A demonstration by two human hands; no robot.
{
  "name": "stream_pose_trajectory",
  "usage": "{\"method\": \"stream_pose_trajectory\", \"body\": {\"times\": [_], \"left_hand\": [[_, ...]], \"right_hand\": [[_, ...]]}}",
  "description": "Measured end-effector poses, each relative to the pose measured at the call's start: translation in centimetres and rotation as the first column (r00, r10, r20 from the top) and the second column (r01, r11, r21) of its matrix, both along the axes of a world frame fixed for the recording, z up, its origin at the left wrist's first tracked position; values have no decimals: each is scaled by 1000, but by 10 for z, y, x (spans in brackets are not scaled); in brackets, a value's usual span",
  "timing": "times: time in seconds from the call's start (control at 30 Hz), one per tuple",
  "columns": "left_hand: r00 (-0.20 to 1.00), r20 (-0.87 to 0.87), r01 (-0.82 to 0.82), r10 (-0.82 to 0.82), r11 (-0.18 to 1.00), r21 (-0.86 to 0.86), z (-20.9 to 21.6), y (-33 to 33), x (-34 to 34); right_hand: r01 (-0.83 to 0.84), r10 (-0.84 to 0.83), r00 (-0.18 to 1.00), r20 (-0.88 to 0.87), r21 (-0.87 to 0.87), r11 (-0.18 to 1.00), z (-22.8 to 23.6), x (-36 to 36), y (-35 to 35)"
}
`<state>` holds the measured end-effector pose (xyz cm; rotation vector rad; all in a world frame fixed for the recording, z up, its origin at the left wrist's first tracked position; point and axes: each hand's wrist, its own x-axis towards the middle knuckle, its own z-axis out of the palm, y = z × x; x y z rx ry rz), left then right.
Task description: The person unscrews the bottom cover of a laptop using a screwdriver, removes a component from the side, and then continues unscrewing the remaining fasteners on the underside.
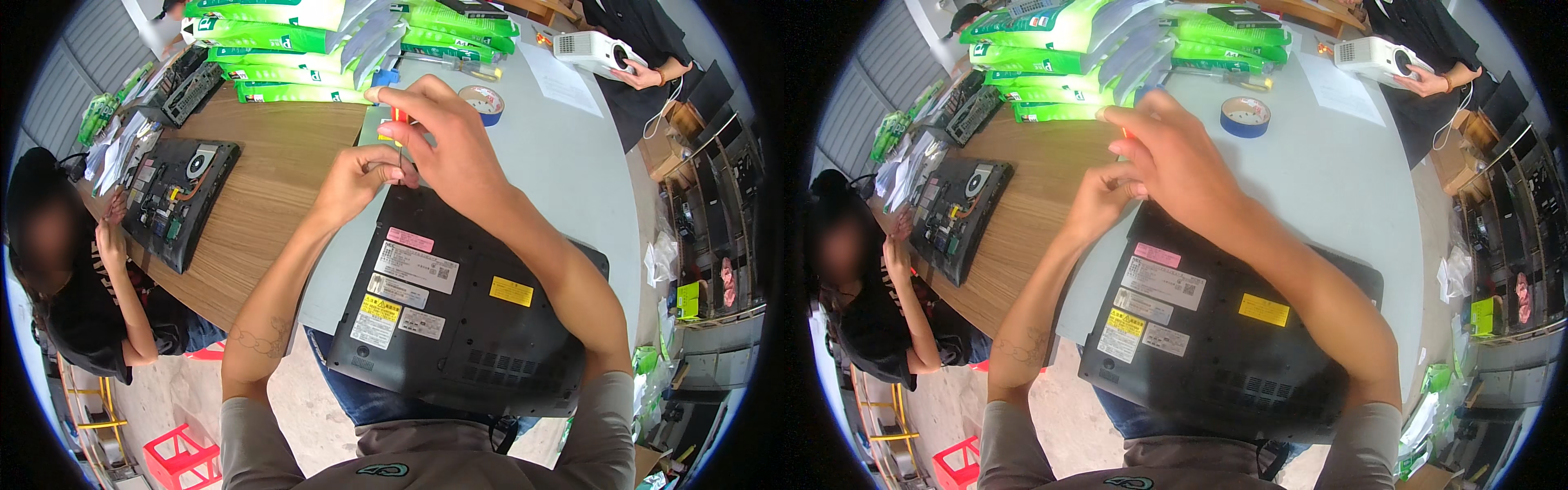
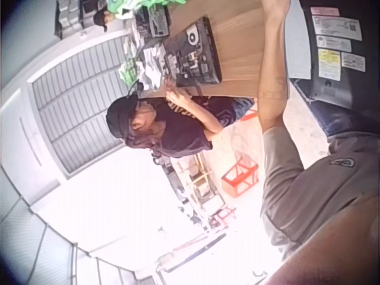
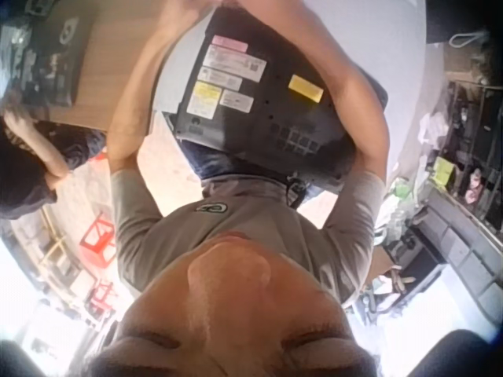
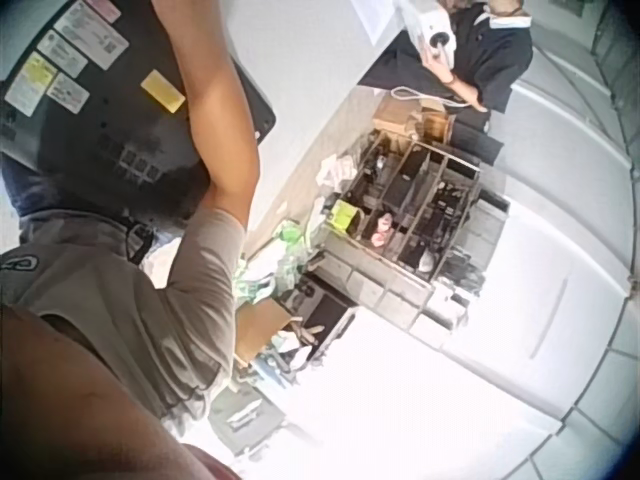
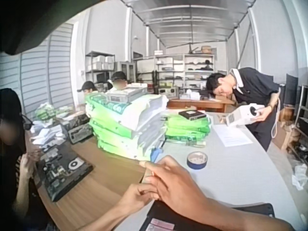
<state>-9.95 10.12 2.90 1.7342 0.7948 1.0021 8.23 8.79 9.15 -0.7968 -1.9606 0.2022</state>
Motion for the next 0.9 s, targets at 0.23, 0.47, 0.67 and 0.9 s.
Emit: {"method": "stream_pose_trajectory", "body": {"times": [0.23, 0.47, 0.67, 0.9], "left_hand": [[1000, 15, 21, -21, 1000, 4, -2, 4, -2], [1000, -28, 1, 0, 999, 41, -3, 5, -2], [998, 44, 57, -55, 997, -43, -9, 12, -1], [966, 226, 139, -126, 989, -44, -9, 5, 2]], "right_hand": [[-128, 123, 992, -39, -154, 980, 6, 3, 1], [-3, 0, 995, -103, -29, 1000, 1, -6, -6], [-23, 3, 991, -136, -146, 989, 3, 1, 4], [-307, 205, 931, -302, -341, 889, -2, 4, 8]]}}
